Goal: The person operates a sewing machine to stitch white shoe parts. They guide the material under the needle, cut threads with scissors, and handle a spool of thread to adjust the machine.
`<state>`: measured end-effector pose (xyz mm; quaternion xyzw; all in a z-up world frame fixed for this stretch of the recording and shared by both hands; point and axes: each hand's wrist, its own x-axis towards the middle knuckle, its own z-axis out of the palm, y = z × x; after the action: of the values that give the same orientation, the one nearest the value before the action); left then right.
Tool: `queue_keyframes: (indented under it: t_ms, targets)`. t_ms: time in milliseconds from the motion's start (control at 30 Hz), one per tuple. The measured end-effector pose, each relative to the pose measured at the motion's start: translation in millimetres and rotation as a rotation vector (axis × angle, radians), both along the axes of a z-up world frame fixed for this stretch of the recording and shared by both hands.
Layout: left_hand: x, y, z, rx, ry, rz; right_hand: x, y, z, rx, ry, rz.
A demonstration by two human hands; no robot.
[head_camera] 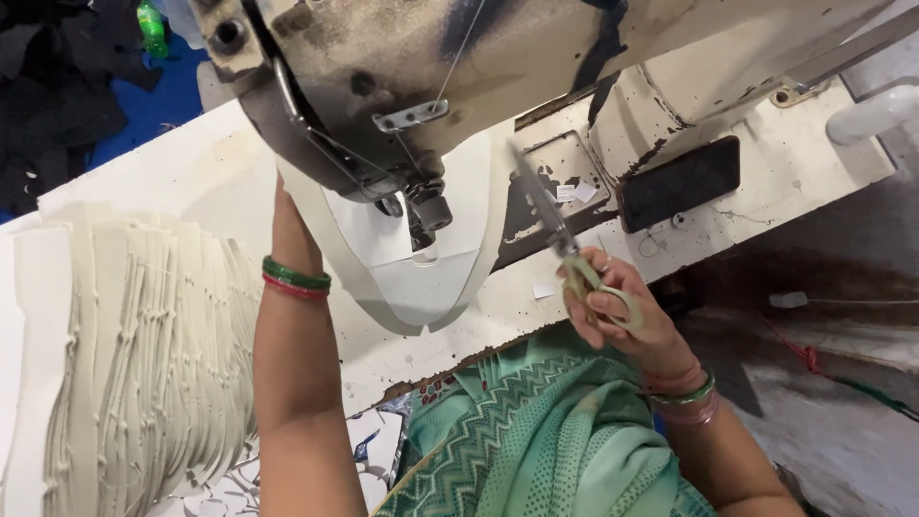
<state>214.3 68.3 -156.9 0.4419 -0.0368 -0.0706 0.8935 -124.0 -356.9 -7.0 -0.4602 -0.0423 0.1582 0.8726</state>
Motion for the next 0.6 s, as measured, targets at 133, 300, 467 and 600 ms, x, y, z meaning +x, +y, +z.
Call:
queue_keyframes:
  t_ms: [133, 300, 467, 600]
  targets:
    - [-0.5, -39.1, 39.7, -0.088, -0.080, -0.171, 20.5, 21.3, 33.1, -0.008, -0.181, 0.194]
    - [-29.4, -57.0, 85.8, -0.075, -0.105, -0.179, 38.7, 51.2, 51.4, -0.215, -0.052, 0.242]
    - [-25.6, -54.0, 86.3, -0.016, -0.104, -0.097, 45.0, 62.5, 68.8, -0.292, 0.131, 0.201]
    - [-29.3, -48.7, 88.3, 0.034, -0.101, -0.029, 44.0, 62.8, 78.8, -0.335, 0.142, 0.201]
